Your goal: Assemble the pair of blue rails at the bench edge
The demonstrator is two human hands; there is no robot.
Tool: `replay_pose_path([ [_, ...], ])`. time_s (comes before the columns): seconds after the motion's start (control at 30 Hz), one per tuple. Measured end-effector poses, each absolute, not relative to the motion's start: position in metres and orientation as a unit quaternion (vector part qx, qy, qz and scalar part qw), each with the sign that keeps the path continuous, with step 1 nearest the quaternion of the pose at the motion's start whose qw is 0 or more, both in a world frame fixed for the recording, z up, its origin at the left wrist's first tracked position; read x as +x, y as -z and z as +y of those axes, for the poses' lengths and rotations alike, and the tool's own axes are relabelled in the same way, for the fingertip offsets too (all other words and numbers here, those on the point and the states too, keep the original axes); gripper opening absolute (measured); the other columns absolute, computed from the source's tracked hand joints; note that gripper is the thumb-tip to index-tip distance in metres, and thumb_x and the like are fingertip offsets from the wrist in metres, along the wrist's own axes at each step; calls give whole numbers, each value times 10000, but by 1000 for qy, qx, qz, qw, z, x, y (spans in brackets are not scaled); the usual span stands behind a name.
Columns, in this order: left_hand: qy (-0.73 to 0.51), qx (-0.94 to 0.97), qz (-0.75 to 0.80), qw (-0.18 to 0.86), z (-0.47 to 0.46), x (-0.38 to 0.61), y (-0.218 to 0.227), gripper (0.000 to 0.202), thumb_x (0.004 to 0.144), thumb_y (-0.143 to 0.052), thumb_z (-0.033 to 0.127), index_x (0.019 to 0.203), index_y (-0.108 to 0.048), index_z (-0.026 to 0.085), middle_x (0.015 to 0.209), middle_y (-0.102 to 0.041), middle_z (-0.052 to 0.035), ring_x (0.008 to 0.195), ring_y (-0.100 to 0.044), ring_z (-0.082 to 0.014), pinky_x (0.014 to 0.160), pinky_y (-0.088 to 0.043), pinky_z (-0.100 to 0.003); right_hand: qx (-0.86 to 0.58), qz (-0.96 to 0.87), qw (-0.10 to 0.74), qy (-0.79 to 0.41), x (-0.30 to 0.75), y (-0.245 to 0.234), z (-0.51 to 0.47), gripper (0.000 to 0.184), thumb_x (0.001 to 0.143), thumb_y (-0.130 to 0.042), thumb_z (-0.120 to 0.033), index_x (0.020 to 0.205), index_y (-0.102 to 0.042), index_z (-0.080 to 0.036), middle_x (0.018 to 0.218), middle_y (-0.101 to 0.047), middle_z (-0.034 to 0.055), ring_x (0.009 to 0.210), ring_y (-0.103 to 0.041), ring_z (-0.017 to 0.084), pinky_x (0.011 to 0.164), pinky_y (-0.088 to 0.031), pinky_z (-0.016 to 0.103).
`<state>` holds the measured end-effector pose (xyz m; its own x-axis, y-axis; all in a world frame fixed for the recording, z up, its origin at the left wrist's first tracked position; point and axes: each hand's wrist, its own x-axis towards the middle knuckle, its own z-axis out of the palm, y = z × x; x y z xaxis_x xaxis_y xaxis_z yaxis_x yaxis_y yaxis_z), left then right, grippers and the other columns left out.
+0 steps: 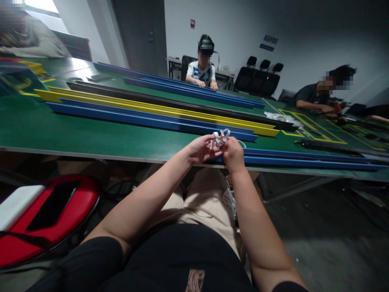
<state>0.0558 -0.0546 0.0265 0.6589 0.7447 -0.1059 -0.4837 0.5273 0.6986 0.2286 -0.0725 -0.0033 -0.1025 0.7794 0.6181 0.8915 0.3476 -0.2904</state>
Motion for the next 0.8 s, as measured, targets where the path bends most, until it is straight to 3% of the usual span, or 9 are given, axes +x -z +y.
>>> replay_pose_path([
  [0.17,-385,464,262,753,-46,37,-27,389,796,-733,215,1162,-607,187,1127,-711,-118,850,-747,-221,781,-563,-349,-651,-647,384,98,300,-21,-90,355,957,-397,-280,1106,-702,-174,1106,-719,143,1038,-648,263,913,-485,371],
  [0.3,-417,652,363,520,-33,35,-16,367,817,-717,280,1154,-629,164,1093,-710,-123,953,-712,-226,871,-533,-357,-713,-675,182,-52,363,-42,-110,283,844,-557,-303,1046,-735,-217,959,-750,99,881,-682,263,817,-508,367],
  [0.43,-352,815,372,272,-36,47,3,529,834,-703,417,1287,-594,165,1269,-655,-139,1204,-603,-263,1053,-448,-383,-745,-653,138,18,391,-52,-122,588,761,-666,-375,1314,-639,-179,1264,-661,156,1136,-628,332,998,-484,442],
  [0.53,-271,854,412,165,-43,53,16,709,795,-730,511,1397,-522,198,1346,-602,-149,1247,-570,-307,1044,-453,-408,-728,-670,138,36,387,-50,-124,750,789,-662,-530,1427,-541,-155,1420,-549,177,1312,-517,362,1120,-406,489],
  [0.67,-214,855,455,129,-40,50,26,750,740,-766,568,1365,-547,215,1297,-620,-140,1174,-612,-316,981,-488,-394,-719,-678,148,29,368,-39,-121,735,826,-611,-641,1417,-544,-210,1468,-513,151,1367,-469,352,1129,-396,521],
  [0.8,-217,871,419,140,-31,42,28,778,707,-786,590,1345,-569,202,1301,-627,-115,1183,-612,-287,1009,-473,-343,-687,-714,131,23,354,-19,-113,703,808,-672,-588,1426,-532,-282,1488,-516,97,1366,-477,324,1120,-403,517],
])
